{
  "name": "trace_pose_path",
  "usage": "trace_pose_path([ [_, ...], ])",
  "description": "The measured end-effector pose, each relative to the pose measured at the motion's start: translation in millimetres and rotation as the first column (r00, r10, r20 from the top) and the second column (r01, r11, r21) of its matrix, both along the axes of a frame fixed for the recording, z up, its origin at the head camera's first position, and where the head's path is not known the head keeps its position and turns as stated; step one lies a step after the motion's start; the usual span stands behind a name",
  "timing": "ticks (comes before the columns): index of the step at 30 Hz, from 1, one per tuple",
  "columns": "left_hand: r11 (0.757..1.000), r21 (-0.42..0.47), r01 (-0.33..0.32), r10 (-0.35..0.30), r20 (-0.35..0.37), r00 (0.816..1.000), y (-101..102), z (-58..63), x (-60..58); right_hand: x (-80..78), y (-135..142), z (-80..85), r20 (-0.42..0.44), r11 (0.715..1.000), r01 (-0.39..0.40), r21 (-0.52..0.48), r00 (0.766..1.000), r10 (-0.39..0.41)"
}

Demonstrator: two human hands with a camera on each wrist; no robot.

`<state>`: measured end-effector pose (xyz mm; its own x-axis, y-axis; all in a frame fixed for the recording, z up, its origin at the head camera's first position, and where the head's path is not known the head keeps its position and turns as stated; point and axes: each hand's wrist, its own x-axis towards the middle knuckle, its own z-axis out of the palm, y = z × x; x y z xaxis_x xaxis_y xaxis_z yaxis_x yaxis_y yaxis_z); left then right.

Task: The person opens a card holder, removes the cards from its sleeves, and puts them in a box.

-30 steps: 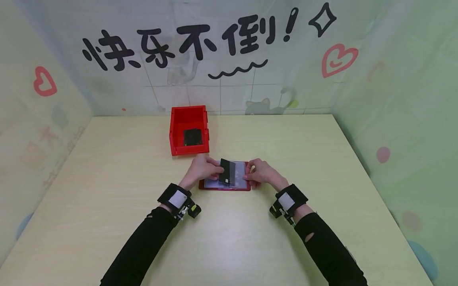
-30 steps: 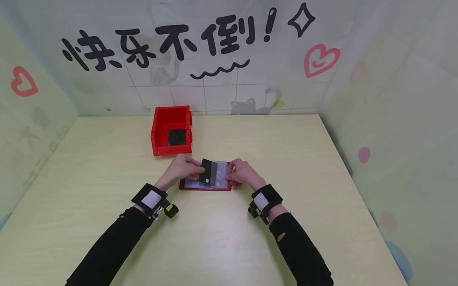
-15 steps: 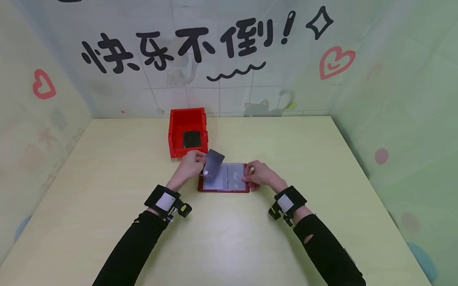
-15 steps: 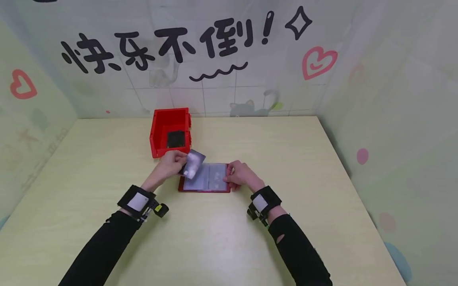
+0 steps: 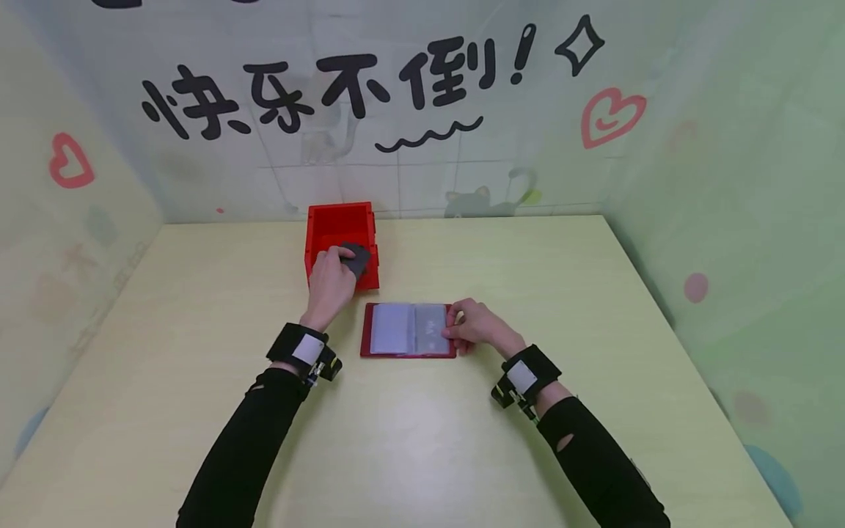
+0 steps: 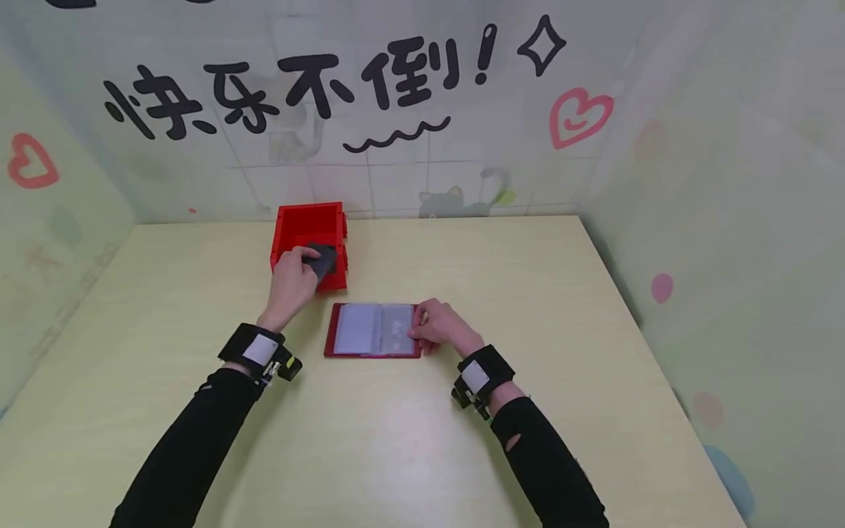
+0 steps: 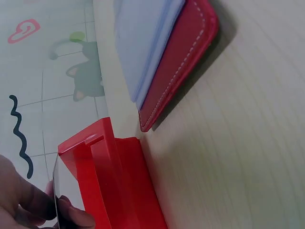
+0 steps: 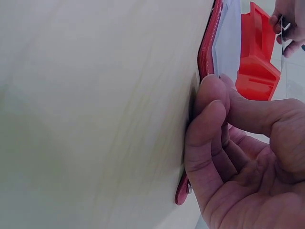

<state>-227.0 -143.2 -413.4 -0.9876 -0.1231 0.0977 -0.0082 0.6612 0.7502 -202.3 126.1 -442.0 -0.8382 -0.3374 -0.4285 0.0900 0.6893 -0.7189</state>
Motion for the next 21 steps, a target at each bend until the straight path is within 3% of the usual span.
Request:
trace_pose_path([
  [11,0.997,0.012,-0.070,0.071,-0.047,0.996,-1.1,-0.7,-22.7,-0.9,-3.0,-1.2,-0.001,1.000,0.003,0.014,1.000,-0.003],
  [21,0.995,0.089,-0.033,0.035,-0.018,0.999,-0.9,-0.5,-32.4,-0.5,-1.7,1.4,0.003,1.000,-0.001,0.014,1.000,0.001],
])
